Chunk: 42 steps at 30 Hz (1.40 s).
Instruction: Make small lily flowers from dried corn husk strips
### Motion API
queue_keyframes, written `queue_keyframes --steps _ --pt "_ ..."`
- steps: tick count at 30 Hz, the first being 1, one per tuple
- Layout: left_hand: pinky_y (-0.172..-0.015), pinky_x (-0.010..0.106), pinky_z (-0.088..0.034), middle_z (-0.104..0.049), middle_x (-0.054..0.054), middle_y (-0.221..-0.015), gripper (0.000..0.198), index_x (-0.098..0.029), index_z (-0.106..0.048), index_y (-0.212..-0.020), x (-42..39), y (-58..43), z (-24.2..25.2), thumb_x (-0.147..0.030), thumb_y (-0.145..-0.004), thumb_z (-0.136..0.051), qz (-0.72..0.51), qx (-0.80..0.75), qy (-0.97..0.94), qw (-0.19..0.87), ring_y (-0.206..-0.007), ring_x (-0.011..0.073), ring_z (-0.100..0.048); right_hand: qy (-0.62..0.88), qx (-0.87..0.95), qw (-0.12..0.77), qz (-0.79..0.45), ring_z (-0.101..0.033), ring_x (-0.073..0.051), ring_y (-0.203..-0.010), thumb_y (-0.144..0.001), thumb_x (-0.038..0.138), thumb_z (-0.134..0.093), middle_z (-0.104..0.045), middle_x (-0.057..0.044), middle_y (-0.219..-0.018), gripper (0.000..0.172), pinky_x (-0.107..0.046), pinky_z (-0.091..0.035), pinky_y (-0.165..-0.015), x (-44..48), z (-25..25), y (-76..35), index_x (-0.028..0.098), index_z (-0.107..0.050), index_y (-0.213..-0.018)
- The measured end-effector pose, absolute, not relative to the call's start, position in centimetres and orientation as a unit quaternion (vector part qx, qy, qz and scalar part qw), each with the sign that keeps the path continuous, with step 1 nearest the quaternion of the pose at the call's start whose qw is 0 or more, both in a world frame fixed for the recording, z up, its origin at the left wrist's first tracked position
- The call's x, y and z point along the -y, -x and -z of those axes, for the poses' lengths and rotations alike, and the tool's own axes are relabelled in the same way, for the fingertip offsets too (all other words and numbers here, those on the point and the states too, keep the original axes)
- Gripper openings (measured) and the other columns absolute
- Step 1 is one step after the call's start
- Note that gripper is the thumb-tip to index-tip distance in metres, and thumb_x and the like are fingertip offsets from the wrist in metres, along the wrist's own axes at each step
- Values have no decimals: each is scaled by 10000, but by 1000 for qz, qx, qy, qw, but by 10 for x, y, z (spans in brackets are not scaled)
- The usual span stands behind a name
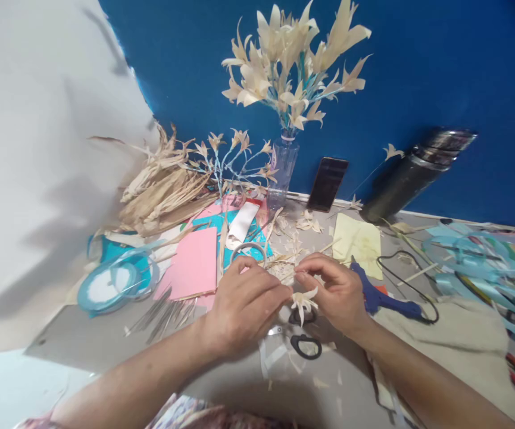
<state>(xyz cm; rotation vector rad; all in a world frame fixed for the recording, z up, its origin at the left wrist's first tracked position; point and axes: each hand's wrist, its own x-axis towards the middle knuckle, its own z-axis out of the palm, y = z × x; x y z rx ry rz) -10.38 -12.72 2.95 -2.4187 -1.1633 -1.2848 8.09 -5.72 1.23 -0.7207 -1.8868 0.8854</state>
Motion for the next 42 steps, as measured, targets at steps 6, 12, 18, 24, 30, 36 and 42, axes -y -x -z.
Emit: queue_keyframes --steps 6,12,18,24,30,36,42 --pt "-713 350 -411 -717 32 -760 135 -183 -621 -979 126 105 -28 -109 -875 -579 434 402 802 88 -652 149 -622 216 777 454 -379 -624 -158 -754 -849 87 -664 -674 -25 -804 129 -295 -483 -704 57 -13 -83 208 -690 -888" --pt "-734 351 -411 -725 21 -756 130 -188 -626 -979 127 108 -29 -114 -882 -580 429 413 798 90 -650 139 -631 170 787 455 -380 -628 -166 -766 -834 19 -636 -662 -44 -821 209 -310 -489 -704 56 -14 -84 201 -693 -921" --pt "-762 366 -420 -729 28 -774 144 -182 -637 -991 128 110 -28 -115 -874 -585 433 409 799 84 -656 146 -633 153 795 454 -373 -622 -165 -752 -814 -7 -622 -654 -47 -812 241 -305 -485 -684 56 -14 -83 194 -688 -928" --pt "-788 380 -430 -732 48 -813 195 -162 -644 -1032 128 112 -26 -100 -851 -609 439 401 801 73 -682 156 -645 143 799 448 -375 -623 -167 -748 -809 -11 -619 -653 -52 -812 240 -309 -492 -682 55 -15 -84 186 -689 -927" --pt "-799 371 -434 -729 35 -799 162 -188 -629 -1020 128 112 -26 -119 -890 -560 429 393 809 81 -684 150 -636 176 799 456 -351 -628 -168 -755 -825 17 -632 -667 -46 -810 204 -305 -496 -688 57 -16 -84 193 -687 -912" --pt "-802 384 -447 -734 51 -818 185 -182 -615 -1026 129 110 -24 -89 -888 -534 432 377 815 86 -698 154 -644 233 793 471 -308 -632 -166 -751 -853 68 -661 -675 -38 -787 141 -287 -495 -668 59 -16 -81 201 -685 -893" --pt "-772 381 -449 -709 31 -754 124 -181 -623 -948 127 108 -25 -104 -856 -590 444 394 797 107 -653 145 -618 155 805 473 -324 -633 -170 -769 -856 36 -620 -682 -61 -821 177 -303 -506 -694 61 -17 -81 186 -685 -925"
